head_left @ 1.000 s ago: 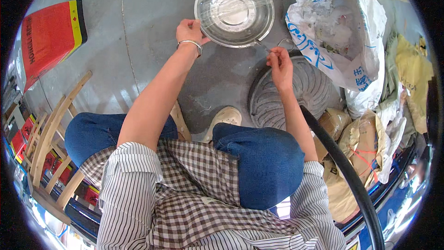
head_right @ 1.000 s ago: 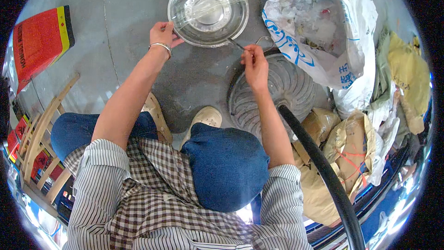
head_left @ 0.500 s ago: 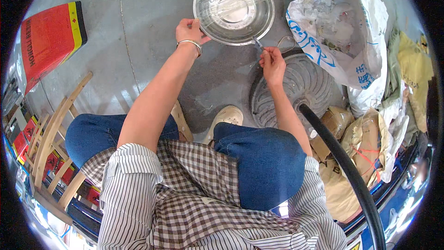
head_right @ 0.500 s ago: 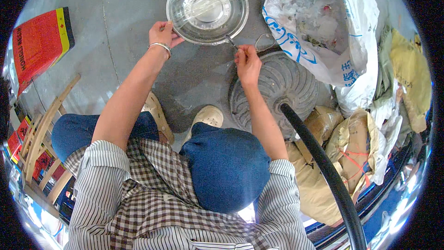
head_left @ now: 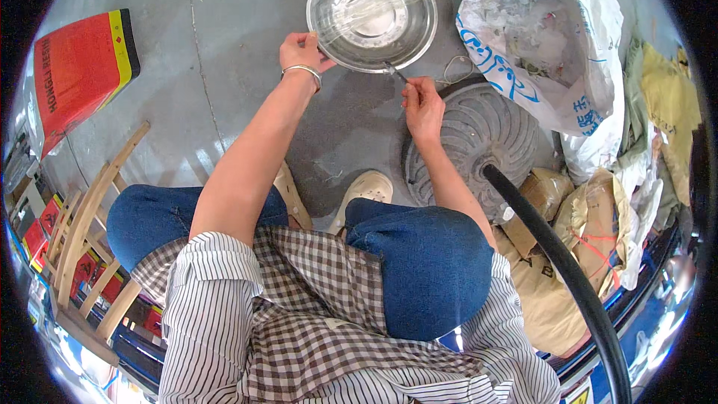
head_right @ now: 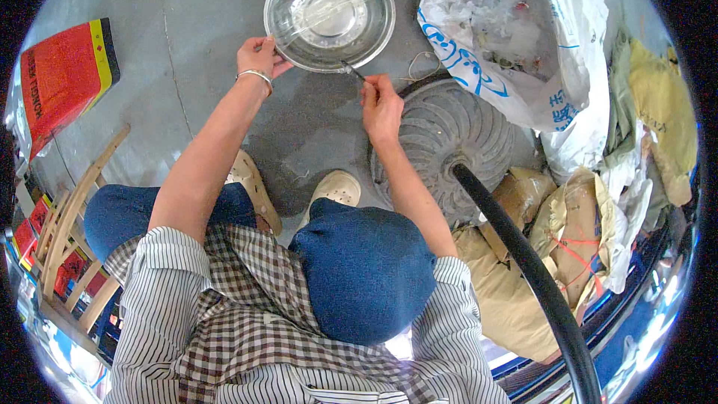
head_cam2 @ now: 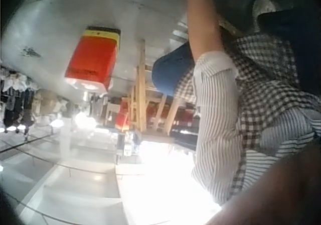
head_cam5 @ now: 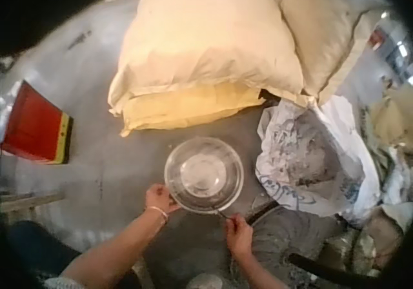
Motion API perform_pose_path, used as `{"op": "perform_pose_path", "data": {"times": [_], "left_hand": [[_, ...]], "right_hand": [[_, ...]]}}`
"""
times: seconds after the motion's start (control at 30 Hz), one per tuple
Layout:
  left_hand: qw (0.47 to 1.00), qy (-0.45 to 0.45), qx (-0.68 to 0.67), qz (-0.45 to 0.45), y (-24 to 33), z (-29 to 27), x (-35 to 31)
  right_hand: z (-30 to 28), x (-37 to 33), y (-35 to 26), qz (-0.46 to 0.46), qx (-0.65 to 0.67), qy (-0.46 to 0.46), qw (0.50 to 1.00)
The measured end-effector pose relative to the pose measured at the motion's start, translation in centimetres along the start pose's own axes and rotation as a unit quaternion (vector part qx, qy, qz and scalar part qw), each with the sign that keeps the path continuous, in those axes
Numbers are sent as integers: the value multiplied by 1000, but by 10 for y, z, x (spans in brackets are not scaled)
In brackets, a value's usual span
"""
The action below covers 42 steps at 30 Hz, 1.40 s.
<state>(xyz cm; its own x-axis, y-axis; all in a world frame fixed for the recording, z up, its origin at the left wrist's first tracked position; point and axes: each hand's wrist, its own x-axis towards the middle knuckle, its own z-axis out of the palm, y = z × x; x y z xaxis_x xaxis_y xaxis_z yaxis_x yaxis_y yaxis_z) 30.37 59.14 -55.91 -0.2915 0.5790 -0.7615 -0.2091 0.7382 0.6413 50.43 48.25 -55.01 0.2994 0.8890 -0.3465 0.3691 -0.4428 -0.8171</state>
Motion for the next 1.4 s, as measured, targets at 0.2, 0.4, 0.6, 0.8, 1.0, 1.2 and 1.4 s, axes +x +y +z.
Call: {"op": "perform_pose_path", "data": {"times": [0.2, 0.4, 0.6, 0.8, 1.0, 1.2, 1.4], "left_hand": [[1000, -8, -3, -4, -1, 3, -2], [1000, -15, -9, -7, -4, 1, 1], [999, -4, -31, -15, -6, 2, 2], [1000, -5, -24, -16, -6, 4, 2], [999, -12, -27, -18, -7, 4, 2], [998, -14, -41, -36, -2, 5, -2], [998, -7, -46, -31, -4, 4, 1]], "right_hand": [[-15, 0, -1, -16, -12, 44, 999], [-34, 14, -12, -40, -120, 70, 990], [-15, 2, -3, -166, -164, 51, 971], [14, -14, 1, -114, -104, 20, 988], [21, -26, -27, -27, 9, -68, 997], [-33, 1, -49, -106, -162, 42, 980], [-54, 52, -74, -232, -363, 41, 902]]}}
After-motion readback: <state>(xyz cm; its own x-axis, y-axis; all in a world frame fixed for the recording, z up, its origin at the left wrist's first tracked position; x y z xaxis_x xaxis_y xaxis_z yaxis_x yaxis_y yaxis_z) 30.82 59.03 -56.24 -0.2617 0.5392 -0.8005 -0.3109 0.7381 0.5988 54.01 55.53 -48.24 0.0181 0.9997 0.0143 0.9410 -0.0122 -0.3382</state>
